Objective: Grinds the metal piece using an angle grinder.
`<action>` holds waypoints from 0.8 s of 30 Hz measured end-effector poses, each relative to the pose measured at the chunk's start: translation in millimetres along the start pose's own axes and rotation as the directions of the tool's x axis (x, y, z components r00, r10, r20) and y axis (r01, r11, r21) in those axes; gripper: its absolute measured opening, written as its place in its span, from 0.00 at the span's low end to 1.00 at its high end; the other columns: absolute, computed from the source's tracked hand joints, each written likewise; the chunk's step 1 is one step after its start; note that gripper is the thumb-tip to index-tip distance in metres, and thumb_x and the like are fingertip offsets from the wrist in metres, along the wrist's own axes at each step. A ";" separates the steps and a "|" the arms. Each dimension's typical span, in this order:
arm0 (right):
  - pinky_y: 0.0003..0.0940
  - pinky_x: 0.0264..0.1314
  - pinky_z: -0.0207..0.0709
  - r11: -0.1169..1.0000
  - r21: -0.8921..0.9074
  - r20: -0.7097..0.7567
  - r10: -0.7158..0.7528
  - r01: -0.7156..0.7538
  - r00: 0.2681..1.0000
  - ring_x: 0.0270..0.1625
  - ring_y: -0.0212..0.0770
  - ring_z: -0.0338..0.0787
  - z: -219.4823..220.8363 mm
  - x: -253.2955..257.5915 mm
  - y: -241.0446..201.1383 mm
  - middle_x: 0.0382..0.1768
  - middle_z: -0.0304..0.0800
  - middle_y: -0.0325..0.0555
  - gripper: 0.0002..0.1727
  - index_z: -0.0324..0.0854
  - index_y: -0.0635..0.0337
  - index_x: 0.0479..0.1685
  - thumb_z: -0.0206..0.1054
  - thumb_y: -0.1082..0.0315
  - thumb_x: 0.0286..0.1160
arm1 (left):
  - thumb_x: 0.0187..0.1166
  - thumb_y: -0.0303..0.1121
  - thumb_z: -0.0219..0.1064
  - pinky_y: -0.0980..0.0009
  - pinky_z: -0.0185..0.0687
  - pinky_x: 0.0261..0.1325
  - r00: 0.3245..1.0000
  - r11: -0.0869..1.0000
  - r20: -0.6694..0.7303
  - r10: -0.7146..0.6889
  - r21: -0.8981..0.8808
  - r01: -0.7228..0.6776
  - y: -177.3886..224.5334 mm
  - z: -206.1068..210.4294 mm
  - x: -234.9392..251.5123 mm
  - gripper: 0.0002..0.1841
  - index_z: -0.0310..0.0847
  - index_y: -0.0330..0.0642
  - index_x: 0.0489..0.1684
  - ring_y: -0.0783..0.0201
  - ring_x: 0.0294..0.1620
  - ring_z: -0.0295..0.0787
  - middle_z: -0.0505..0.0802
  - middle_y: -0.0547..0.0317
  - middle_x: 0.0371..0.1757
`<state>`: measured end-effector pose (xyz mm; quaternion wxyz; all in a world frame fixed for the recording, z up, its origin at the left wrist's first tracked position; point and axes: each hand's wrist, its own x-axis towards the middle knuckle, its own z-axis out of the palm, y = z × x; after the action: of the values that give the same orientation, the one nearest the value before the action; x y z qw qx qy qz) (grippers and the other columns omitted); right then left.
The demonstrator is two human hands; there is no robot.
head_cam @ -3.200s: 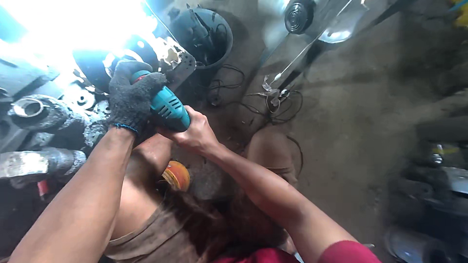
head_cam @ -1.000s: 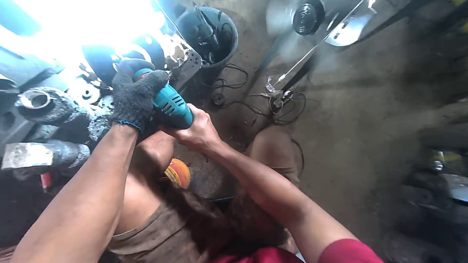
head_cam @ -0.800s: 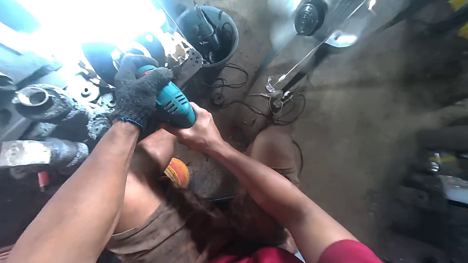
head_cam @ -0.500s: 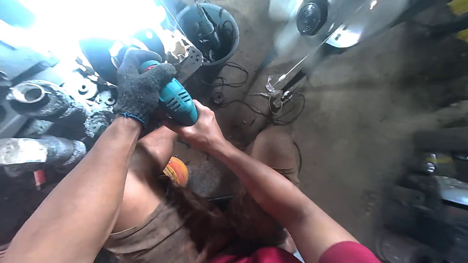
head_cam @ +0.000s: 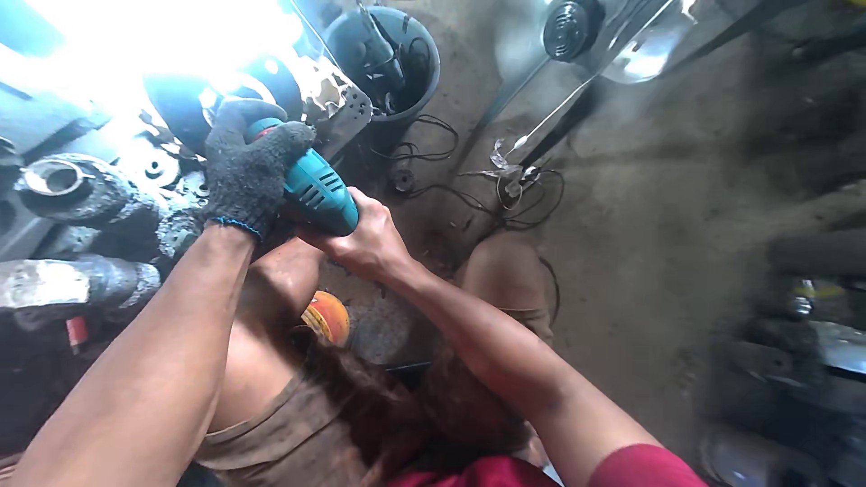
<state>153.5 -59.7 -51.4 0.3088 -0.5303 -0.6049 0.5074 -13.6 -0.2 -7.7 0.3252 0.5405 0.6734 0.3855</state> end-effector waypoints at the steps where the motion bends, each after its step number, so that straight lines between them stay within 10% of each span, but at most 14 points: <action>1: 0.46 0.42 0.90 1.000 0.007 -0.002 -0.007 0.007 1.000 0.40 0.35 0.94 0.4 -0.3 0.5 0.37 0.94 0.37 0.32 0.85 0.49 0.56 0.86 0.43 0.54 | 0.67 0.50 0.77 0.62 0.90 0.53 1.000 1.000 -0.003 -0.003 0.003 0.003 0.6 -0.2 -1.1 0.25 0.81 0.54 0.62 0.69 0.50 0.91 0.91 0.63 0.52; 24: 0.46 0.42 0.90 1.000 -0.026 0.005 -0.002 0.003 1.000 0.40 0.33 0.94 5.5 0.9 -1.9 0.36 0.94 0.35 0.31 0.86 0.48 0.54 0.85 0.41 0.55 | 0.65 0.51 0.78 0.59 0.89 0.54 1.000 1.000 -0.019 -0.024 0.010 0.024 -6.1 -5.0 -0.8 0.24 0.82 0.57 0.59 0.68 0.52 0.90 0.91 0.64 0.53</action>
<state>147.6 -60.3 -51.4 0.3009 -0.5321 -0.6129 0.5006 -20.6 -2.5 -10.5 0.3204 0.5304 0.6850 0.3832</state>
